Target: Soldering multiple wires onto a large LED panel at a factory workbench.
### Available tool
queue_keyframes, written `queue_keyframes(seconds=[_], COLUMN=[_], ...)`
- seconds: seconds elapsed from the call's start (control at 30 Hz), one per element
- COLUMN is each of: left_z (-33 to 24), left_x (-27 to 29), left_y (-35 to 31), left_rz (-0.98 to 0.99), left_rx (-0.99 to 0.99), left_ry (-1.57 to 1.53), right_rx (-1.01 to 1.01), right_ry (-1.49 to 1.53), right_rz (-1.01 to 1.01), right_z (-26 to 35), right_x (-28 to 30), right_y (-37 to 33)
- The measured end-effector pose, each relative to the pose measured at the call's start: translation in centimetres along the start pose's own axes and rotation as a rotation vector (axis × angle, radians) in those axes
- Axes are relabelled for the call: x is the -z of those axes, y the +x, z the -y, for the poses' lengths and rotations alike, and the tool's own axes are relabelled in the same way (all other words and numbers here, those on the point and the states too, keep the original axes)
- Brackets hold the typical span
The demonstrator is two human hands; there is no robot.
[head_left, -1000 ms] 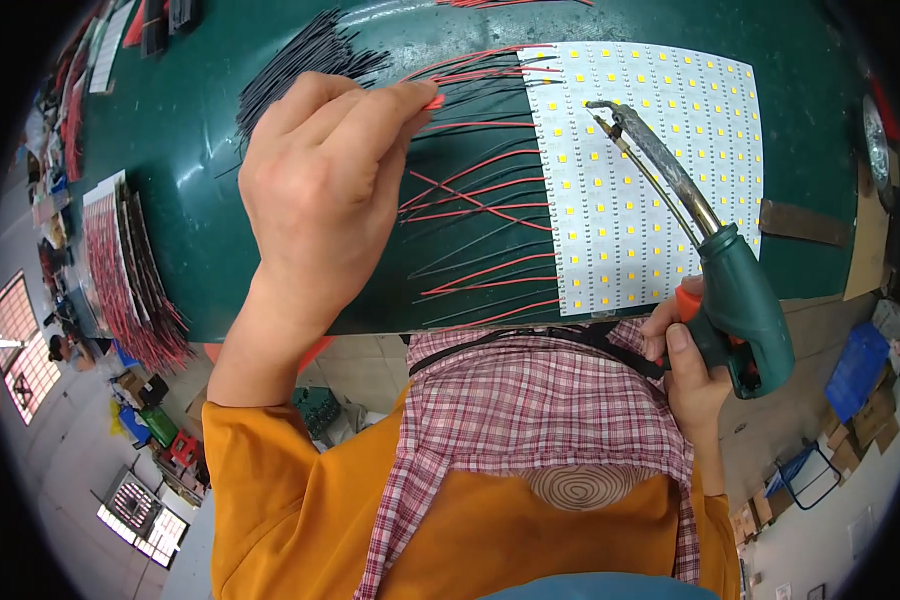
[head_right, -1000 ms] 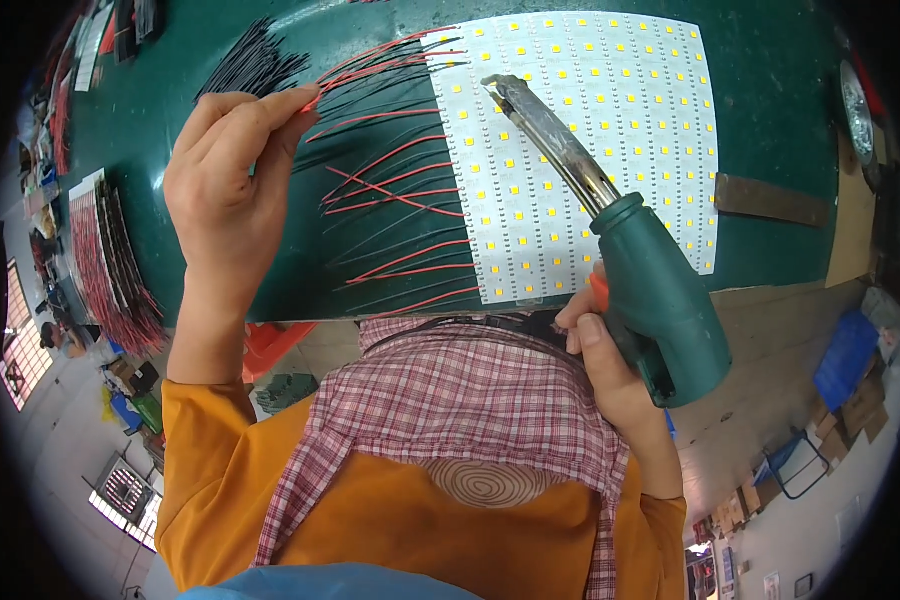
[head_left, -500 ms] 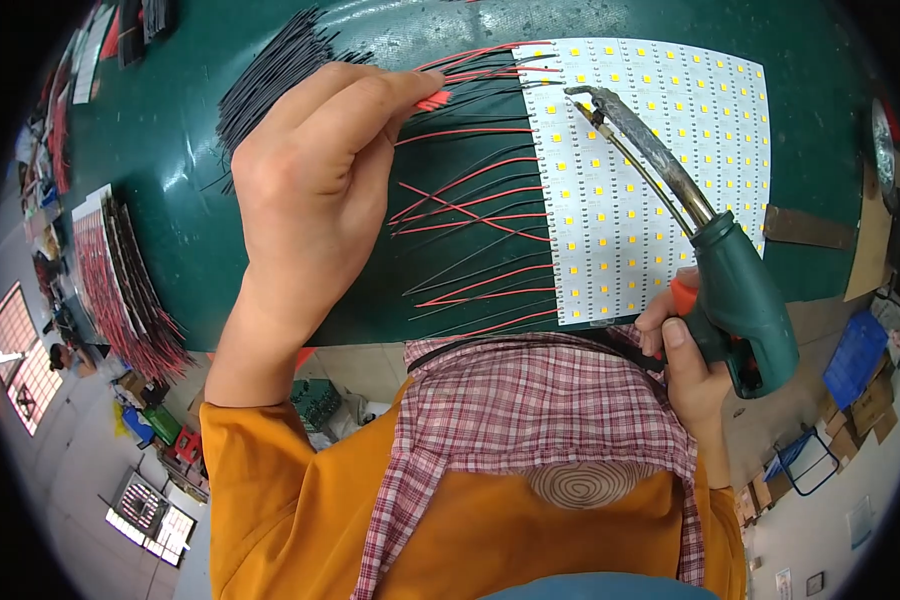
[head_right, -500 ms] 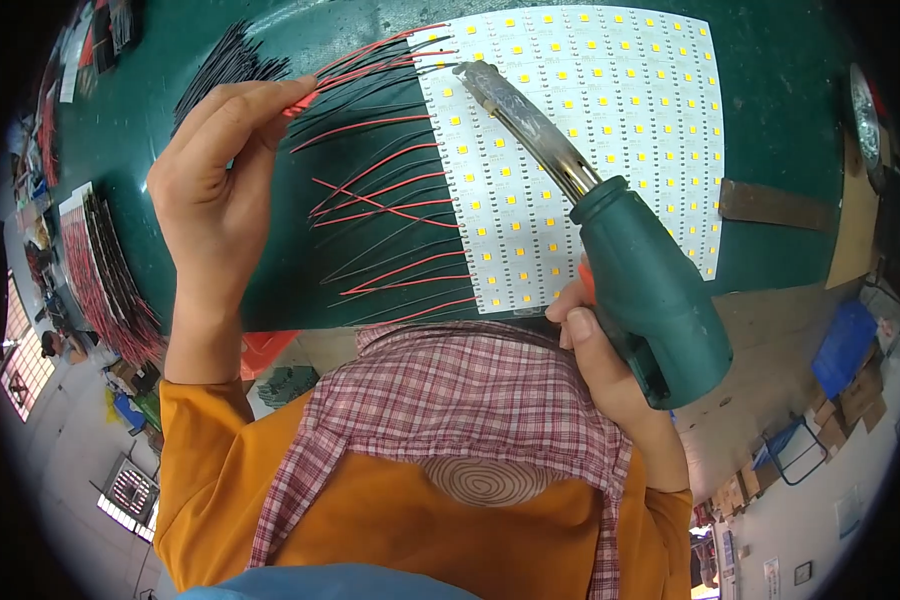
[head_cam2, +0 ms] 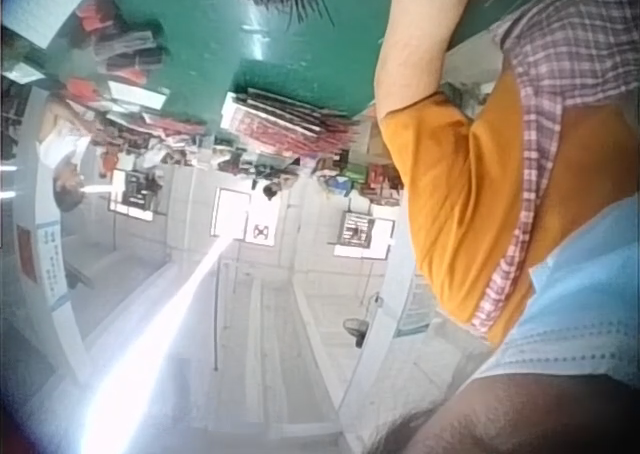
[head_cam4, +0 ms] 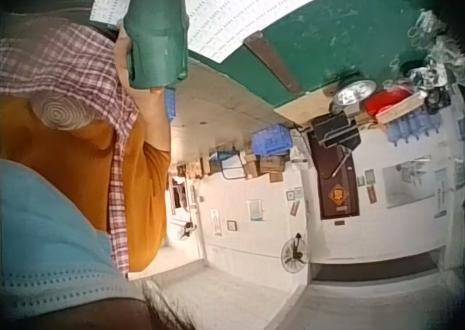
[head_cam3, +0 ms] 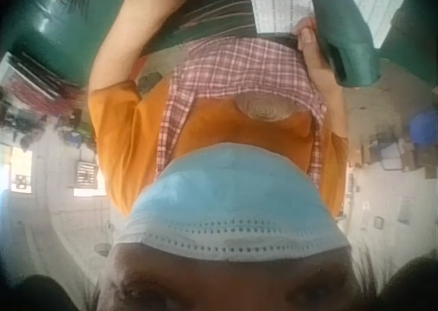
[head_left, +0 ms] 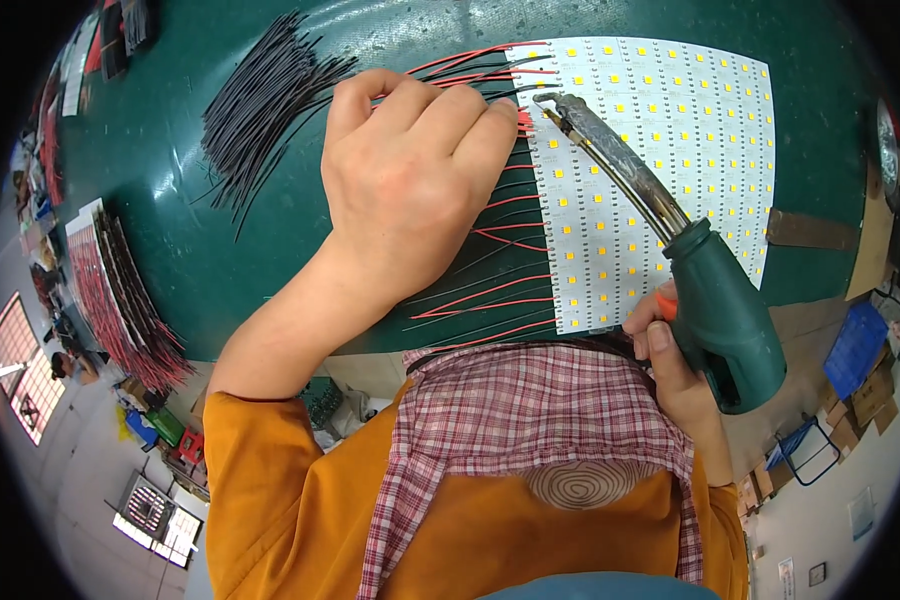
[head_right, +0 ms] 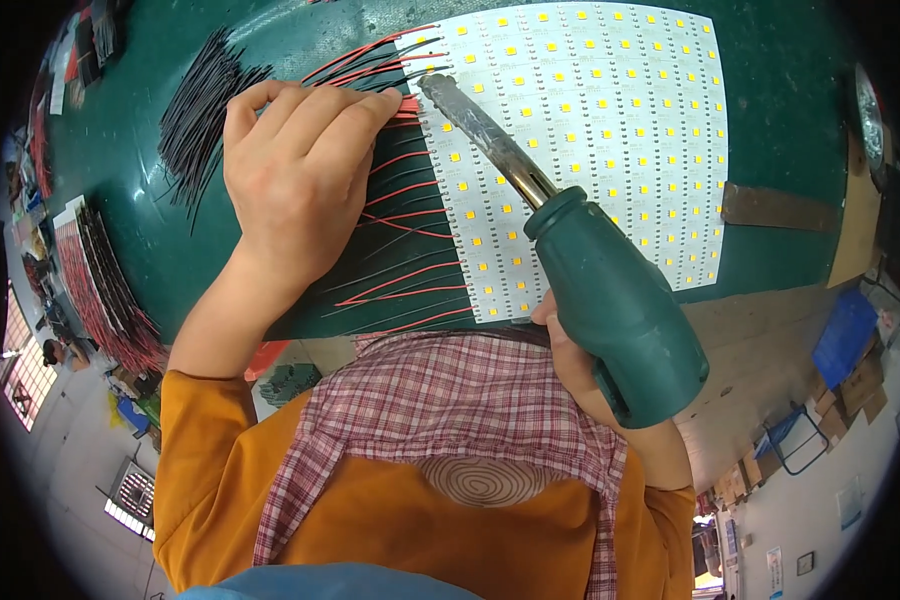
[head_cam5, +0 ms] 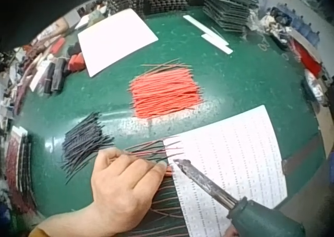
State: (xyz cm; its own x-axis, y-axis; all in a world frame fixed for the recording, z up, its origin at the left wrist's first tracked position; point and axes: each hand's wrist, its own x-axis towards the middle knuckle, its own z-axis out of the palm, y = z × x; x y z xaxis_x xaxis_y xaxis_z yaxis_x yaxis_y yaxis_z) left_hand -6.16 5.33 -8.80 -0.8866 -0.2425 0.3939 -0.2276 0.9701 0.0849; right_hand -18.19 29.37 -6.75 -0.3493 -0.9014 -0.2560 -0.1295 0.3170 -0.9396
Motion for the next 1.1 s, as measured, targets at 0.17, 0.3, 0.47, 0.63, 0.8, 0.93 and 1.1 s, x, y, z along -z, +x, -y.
queue_keyframes(seconds=[0.17, 0.3, 0.47, 0.63, 0.8, 0.93, 1.1], left_z=[0.4, 0.4, 0.2, 0.1, 0.0, 0.8, 3.8], left_x=[-1.7, -1.9, -2.0, -2.2, -0.8, -1.4, 2.8], left_y=[-0.3, -0.4, -0.4, -0.2, -0.2, -0.5, -1.4], left_rz=[-0.189, -0.216, -0.201, -0.208, -0.058, -0.155, -0.264], left_rx=[-0.079, -0.095, -0.086, -0.092, -0.031, -0.066, 0.401], left_ry=[0.019, 0.002, 0.016, 0.009, -0.005, 0.035, -0.281], right_rx=[-0.120, -0.049, -0.005, -0.153, -0.115, -0.122, -0.220], right_ry=[0.059, -0.015, -0.367, -0.012, 0.114, 0.124, 0.345], right_rz=[-0.065, -0.013, 0.118, -0.121, -0.125, -0.118, -0.263], right_z=[0.9, 0.5, 0.6, 1.1, 0.6, 1.1, 0.8], right_x=[-0.4, -0.3, 0.7, -0.6, -0.3, -0.7, -0.7], right_y=[0.1, 0.0, 0.4, 0.1, 0.0, 0.1, -0.5])
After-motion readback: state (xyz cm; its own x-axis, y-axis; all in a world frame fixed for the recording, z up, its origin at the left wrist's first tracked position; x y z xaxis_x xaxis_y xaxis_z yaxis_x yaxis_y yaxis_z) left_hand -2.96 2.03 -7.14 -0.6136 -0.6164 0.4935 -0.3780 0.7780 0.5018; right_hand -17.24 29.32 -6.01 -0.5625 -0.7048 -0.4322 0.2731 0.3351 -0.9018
